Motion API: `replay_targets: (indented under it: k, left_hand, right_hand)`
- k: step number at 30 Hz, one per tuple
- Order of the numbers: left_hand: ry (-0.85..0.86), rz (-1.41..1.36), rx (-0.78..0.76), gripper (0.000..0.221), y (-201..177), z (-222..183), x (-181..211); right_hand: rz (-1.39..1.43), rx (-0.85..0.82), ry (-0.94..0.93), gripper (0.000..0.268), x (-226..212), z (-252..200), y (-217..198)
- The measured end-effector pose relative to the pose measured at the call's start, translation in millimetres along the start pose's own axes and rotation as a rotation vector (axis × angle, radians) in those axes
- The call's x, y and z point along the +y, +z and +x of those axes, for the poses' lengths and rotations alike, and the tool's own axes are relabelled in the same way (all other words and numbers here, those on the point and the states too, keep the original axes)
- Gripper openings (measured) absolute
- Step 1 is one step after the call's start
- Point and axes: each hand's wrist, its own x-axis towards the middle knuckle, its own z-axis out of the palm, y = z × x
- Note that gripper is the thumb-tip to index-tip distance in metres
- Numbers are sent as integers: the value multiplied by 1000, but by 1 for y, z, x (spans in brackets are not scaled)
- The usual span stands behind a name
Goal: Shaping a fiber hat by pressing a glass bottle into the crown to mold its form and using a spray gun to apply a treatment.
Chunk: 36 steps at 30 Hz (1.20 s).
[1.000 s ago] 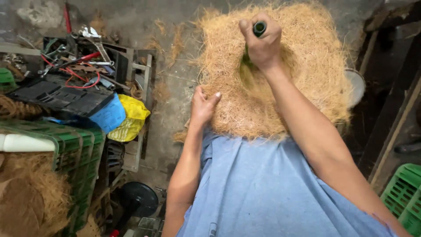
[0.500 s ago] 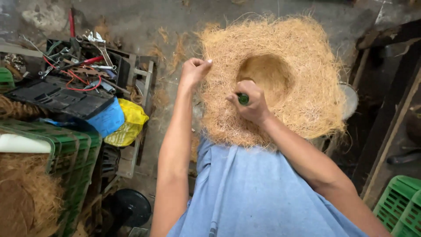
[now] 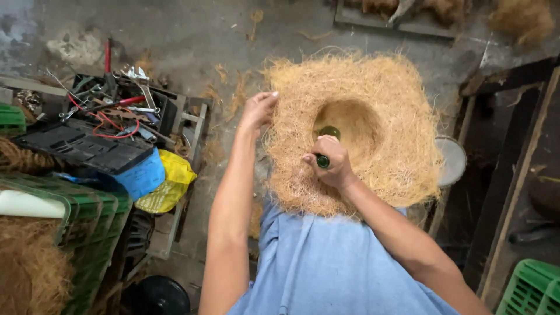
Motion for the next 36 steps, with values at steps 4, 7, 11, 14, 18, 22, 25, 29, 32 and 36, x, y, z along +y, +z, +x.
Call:
replay_targets:
  k: [4, 7, 11, 14, 18, 22, 25, 29, 32, 36]
  left_hand:
    - [131, -60, -17, 11, 15, -4, 9]
    - [105, -87, -24, 11, 11, -1, 8]
    - [-12, -164, -16, 12, -5, 33, -13]
    - [-28, -109, -15, 11, 1, 10, 2]
    - [-23, -33, -25, 11, 4, 21, 1]
    - [-16, -131, 65, 8, 8, 17, -2]
    - [22, -154, 135, 8, 9, 26, -11]
    - [99, -160, 213, 8, 0, 52, -35]
    - [124, -107, 248, 7, -7, 77, -55]
    - [166, -105, 272, 7, -9, 121, -91]
  right_hand:
    - [2, 4, -2, 28, 2, 1, 2]
    - [-5, 2, -6, 29, -5, 5, 0]
    - [-15, -2, 12, 27, -12, 9, 0]
    - [-29, -10, 15, 27, -19, 16, -3]
    - [-35, -19, 26, 28, -18, 18, -4]
    - [-34, -12, 45, 27, -22, 18, -4]
    - [-31, 3, 43, 26, -23, 18, -5]
    - [-37, 5, 42, 27, -27, 18, -5]
    - [-53, 1, 30, 27, -27, 20, -6]
    - [-32, -14, 49, 27, -25, 16, -4]
